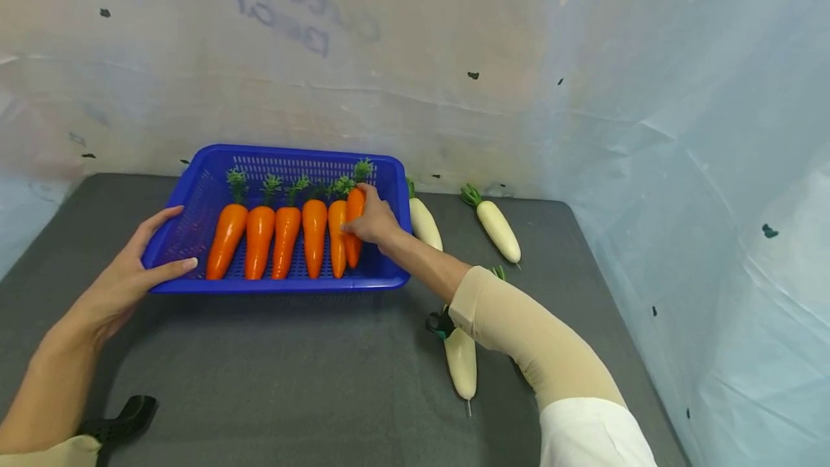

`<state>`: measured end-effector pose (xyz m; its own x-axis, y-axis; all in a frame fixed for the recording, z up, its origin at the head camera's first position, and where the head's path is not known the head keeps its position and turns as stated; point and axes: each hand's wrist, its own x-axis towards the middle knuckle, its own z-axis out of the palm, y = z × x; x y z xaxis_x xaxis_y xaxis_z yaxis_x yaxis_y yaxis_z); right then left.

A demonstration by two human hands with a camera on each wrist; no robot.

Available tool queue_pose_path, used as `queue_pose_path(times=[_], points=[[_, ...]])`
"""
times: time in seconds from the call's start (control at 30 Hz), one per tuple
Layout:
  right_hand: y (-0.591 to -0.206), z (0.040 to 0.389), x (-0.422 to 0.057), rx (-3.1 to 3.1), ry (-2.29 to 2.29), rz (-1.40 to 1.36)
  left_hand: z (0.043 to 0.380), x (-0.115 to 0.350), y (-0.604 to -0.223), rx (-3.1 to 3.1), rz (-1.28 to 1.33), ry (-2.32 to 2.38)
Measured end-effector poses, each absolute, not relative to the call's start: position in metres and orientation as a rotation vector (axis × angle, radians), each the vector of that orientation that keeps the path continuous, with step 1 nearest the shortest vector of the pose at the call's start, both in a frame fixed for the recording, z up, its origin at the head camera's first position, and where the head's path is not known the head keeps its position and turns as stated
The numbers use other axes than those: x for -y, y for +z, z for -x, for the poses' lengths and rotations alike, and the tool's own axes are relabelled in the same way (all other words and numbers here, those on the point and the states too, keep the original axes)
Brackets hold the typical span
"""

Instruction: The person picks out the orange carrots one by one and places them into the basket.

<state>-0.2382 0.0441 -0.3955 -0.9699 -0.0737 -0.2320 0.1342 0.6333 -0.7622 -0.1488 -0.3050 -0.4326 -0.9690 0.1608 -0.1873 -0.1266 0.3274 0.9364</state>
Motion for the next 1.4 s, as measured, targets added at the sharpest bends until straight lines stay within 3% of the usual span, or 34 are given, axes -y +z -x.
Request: queue_pose_path(times=[0.73, 1.07, 1.4], points=[[-0.353, 0.236, -0.087, -2.153, -1.697, 0.097, 0.140, 0.314, -0.427, -2.511, -0.068, 1.597], [-0.355, 0.228, -0.147, -2.273, -1.720, 0.366, 0.135, 0.339, -0.430, -2.758, -0.206, 1.428], [-0.375, 0.204, -0.224, -2.718, -1.369, 0.488, 0.131, 0.357, -0.442, -2.917, -0.218, 1.238]])
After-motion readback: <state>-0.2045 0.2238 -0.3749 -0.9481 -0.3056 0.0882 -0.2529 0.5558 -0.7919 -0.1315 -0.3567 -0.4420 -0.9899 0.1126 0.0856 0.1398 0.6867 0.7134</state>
